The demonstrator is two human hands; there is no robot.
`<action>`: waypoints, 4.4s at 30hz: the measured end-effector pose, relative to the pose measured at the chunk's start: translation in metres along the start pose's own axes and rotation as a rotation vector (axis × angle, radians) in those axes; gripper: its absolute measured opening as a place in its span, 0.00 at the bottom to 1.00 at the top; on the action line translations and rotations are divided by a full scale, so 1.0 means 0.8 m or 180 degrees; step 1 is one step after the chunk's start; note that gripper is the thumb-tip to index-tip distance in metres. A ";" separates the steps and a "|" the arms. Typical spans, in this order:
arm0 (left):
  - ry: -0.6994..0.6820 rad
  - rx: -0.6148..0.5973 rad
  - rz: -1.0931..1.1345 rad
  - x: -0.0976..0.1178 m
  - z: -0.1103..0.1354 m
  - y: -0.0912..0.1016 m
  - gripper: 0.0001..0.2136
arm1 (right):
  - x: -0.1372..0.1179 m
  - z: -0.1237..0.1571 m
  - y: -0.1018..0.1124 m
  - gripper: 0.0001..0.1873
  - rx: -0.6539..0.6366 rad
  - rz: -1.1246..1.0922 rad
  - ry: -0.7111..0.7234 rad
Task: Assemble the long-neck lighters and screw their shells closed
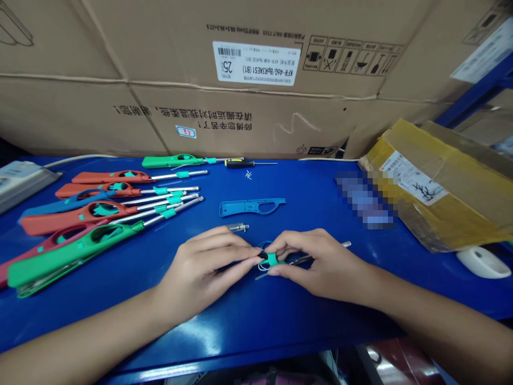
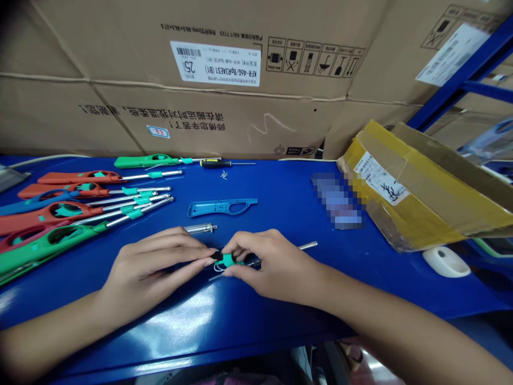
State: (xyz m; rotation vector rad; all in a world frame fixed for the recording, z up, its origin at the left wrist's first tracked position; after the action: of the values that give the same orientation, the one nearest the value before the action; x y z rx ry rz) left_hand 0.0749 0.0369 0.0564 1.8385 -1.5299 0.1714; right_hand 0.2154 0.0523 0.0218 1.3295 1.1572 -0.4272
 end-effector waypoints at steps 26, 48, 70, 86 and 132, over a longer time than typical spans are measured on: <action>0.1137 0.0420 0.0374 -0.020 0.002 0.005 0.06 | 0.012 0.002 -0.005 0.09 0.0118 -0.0369 -0.0422; 0.1059 0.0157 0.0205 -0.030 0.006 -0.004 0.06 | -0.008 0.001 0.006 0.09 0.0458 -0.0004 0.0276; 0.0498 -0.1169 -0.1085 -0.031 0.031 -0.027 0.17 | 0.002 -0.009 -0.003 0.04 0.0404 0.0966 0.0613; 0.0449 -0.1273 -0.1061 -0.037 0.035 -0.032 0.15 | 0.010 -0.013 0.000 0.04 0.0461 0.0958 0.0586; 0.1068 -0.0973 -0.0154 -0.039 0.029 -0.036 0.09 | 0.019 -0.003 -0.005 0.17 -0.0430 0.0964 0.0221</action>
State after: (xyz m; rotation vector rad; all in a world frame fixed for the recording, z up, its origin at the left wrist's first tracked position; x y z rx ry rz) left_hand 0.0839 0.0491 0.0102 1.5160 -1.2045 0.1998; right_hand 0.2175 0.0587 0.0071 1.3814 1.0015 -0.0822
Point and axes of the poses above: each hand's wrist, its own z-axis away from the middle knuckle, its own y-axis out of the back of the hand, x = y × z, the point moved 9 cm from there along -z, towards the middle knuckle, and after that the axes turned 12 degrees about x, right-handed, at the moved point
